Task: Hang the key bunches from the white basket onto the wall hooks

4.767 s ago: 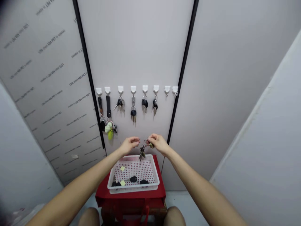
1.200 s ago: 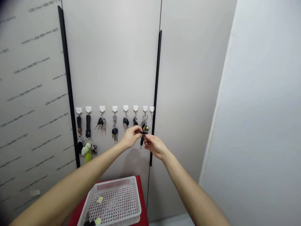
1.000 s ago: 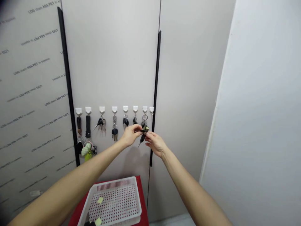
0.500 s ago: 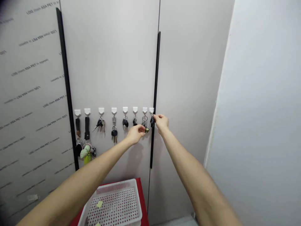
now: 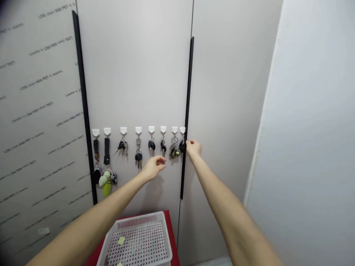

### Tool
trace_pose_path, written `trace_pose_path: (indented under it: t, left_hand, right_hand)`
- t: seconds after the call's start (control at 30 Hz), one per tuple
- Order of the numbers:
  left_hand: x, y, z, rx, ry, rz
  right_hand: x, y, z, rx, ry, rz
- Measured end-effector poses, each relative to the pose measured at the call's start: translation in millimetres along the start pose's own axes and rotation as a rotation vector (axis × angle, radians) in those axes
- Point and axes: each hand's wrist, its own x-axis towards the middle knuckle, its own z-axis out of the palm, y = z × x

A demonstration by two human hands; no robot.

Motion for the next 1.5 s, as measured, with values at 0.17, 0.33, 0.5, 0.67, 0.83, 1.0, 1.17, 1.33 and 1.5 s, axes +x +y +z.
trace_pose_path:
  t: [0.17, 0.33, 0.5, 0.67, 0.83, 1.0, 1.17, 1.33, 1.5]
  left_hand:
    - [-26, -50, -9.3, -0.175, 0.156, -0.154]
    - [-48, -47, -37.8, -0.323, 0.322, -0.118]
    - [-67, 1, -84.4, -0.457, 0.406, 0.174]
    - [-81, 3, -97.3, -0.490, 0.364, 0.192]
    - [-83, -9, -93.7, -0.420, 0.365, 0.148]
    - [-74, -41, -116.9, -0.251, 0.553, 0.038]
    - [-50, -79, -149.9, 0.089, 0.935, -0.248]
    - [-34, -85, -140.6, 0.284, 0.789, -0.346]
    - [-33, -81, -149.8, 0.210, 0.663, -0.281]
  right_hand:
    - [-66, 18, 8, 0.155, -0.173, -0.128]
    - [-140, -9, 23, 0.366, -0.769, -0.170]
    - [-166, -70, 14, 0.681, -0.728, -0.297]
    - [-179, -83, 21, 0.751, -0.777, -0.293]
    - [-184, -79, 27, 0.745, -0.786, -0.284]
    - [-174, -74, 46, 0.605, -0.778, -0.256]
    - [-156, -84, 91, 0.341, -0.645, -0.275]
    - [-149, -107, 125, 0.072, -0.501, -0.338]
    - [-141, -109, 126, 0.062, -0.474, -0.374]
